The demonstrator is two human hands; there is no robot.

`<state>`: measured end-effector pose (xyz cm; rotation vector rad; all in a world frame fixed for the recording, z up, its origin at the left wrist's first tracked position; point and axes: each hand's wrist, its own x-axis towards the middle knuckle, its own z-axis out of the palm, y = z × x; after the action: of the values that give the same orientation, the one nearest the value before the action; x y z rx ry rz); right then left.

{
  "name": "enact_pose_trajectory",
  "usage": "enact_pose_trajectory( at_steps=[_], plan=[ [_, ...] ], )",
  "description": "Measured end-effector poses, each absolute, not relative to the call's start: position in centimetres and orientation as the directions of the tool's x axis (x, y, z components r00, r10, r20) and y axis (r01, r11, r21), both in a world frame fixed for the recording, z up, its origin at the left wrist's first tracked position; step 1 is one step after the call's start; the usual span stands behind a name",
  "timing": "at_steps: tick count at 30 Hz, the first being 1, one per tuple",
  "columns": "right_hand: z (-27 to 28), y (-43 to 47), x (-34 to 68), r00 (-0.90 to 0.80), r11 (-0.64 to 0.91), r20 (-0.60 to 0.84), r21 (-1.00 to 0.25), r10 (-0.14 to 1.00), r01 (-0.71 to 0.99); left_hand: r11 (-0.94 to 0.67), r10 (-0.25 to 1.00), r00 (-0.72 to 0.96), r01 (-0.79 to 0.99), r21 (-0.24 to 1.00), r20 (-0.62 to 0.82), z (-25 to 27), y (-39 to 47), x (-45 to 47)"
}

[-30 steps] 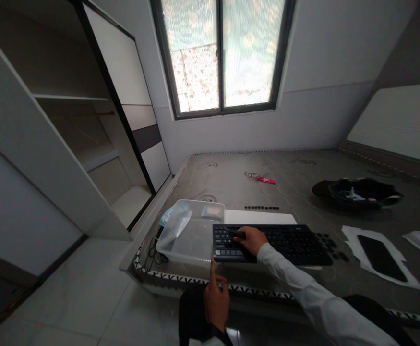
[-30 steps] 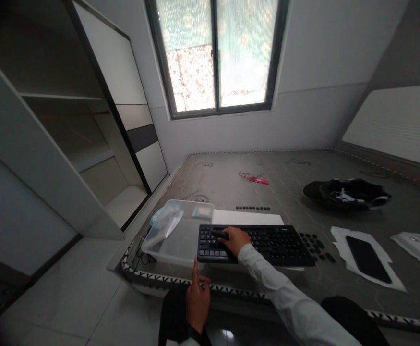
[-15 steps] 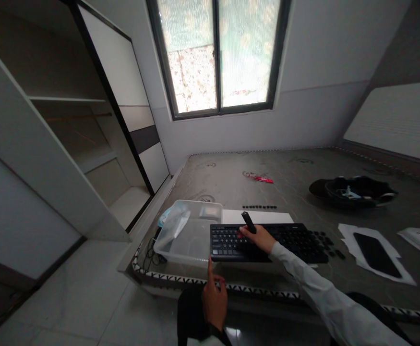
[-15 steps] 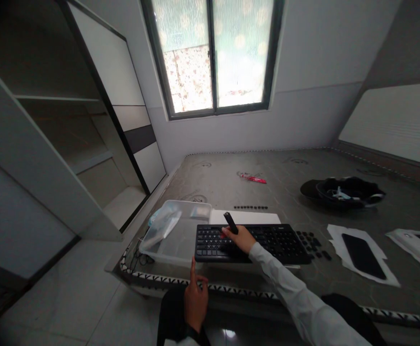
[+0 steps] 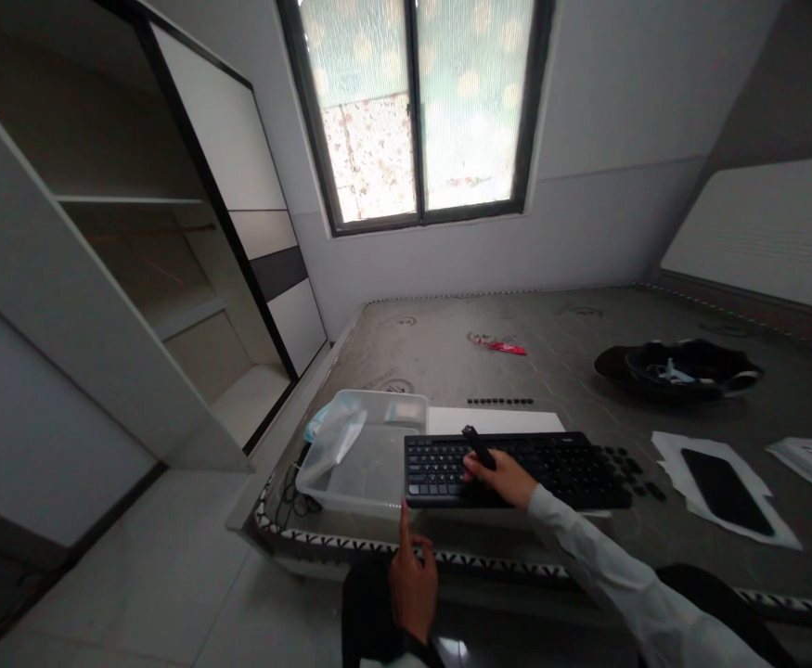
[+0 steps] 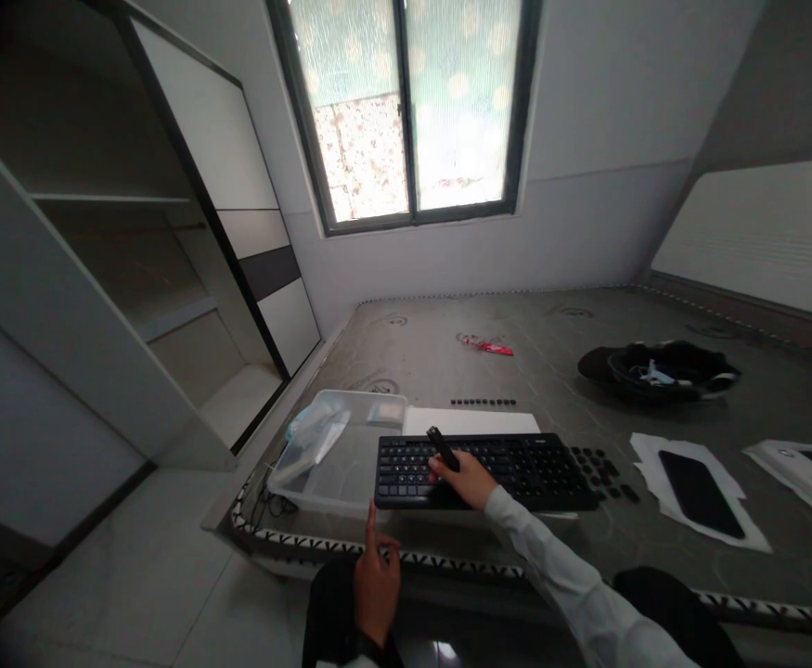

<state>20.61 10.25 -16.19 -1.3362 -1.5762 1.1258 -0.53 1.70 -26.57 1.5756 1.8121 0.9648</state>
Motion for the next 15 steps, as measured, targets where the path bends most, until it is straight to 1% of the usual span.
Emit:
enact_pose_trajectory(
  at_steps=[3,7,9,12,15],
  plan=[
    [-17.2,8.3,20.8,-0.106,0.096,0.060,-0.924,0.993,0.371,0.030,0.983,-0.167,0.575,0.818,0.081,-26.5,1.6,-0.6],
    [-19.4,5.0,21.3,-0.016,0.116,0.125,-0.864,0.992,0.490,-0.057,0.975,-0.146,0.563,0.824,0.167,-27.2,1.3,-0.7],
    [-21.2,3.3,21.7,-0.013,0.090,0.097,-0.861,0.995,0.501,-0.111,0.970,-0.112,0.584,0.804,0.215,-27.9,1.0,-0.5],
    [-24.6,1.3,22.3,0.016,0.053,0.072,-0.852,0.997,0.521,-0.255,0.944,0.004,0.641,0.724,0.330,-29.1,0.5,0.3],
    [-27.6,0.2,22.9,-0.027,0.027,0.014,-0.814,1.000,0.581,-0.341,0.920,0.144,0.751,0.565,0.365,-30.1,0.0,1.5]
  ],
)
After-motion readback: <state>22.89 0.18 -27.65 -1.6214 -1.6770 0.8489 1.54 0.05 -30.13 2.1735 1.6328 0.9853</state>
